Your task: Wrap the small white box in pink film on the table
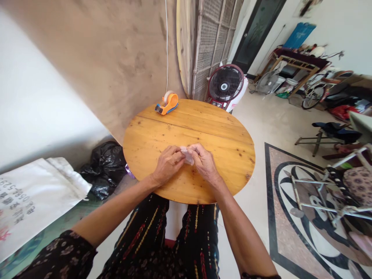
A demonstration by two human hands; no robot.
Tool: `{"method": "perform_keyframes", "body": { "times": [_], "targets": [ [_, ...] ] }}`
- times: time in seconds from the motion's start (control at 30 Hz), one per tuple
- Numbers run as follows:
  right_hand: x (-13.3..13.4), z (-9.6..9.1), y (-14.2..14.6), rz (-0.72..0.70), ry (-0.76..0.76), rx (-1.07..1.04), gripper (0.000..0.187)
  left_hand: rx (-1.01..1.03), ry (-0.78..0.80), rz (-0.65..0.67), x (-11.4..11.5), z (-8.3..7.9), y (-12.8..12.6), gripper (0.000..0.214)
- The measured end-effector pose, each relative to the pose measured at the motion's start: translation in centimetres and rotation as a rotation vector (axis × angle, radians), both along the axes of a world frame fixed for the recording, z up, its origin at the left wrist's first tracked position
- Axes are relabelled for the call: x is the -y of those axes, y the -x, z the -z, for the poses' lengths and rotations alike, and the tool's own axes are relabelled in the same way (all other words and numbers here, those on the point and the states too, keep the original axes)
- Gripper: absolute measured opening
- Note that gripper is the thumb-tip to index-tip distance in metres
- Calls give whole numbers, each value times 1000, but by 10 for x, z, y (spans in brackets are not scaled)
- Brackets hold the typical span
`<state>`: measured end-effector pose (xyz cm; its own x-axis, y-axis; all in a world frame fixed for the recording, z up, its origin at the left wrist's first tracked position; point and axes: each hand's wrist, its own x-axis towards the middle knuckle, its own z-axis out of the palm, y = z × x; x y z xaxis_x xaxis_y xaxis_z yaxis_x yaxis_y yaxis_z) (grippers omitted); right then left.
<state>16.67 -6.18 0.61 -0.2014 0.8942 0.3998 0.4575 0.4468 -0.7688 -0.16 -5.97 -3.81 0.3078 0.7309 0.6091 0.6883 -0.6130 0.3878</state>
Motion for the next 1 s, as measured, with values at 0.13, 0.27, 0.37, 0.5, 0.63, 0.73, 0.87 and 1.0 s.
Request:
{"method": "perform_keyframes", "body": {
  "times": [0.13,0.27,0.37,0.5,0.63,0.73,0.87,1.0],
  "targets": [
    [0,1,-3,-21,0,46,16,6,12,5,-1,1,0,11],
    [6,14,-3,22,1,1,17,16,21,7,-2,3,0,12],
    [10,21,-1,65,18,-50,17,52,7,6,1,3,0,11],
    [11,17,3,105,27,-71,18,158,20,-35,9,-1,-1,19],
    [8,12,7,118,35,-72,19,150,101,-34,13,-6,-6,17],
    [6,11,7,112,49,-89,19,175,136,-66,12,-9,-11,19],
    [5,11,6,86,34,-111,18,204,199,-88,10,-10,-17,8],
    [5,10,5,62,61,-115,19,291,247,-108,8,-7,-21,7]
  ]
}}
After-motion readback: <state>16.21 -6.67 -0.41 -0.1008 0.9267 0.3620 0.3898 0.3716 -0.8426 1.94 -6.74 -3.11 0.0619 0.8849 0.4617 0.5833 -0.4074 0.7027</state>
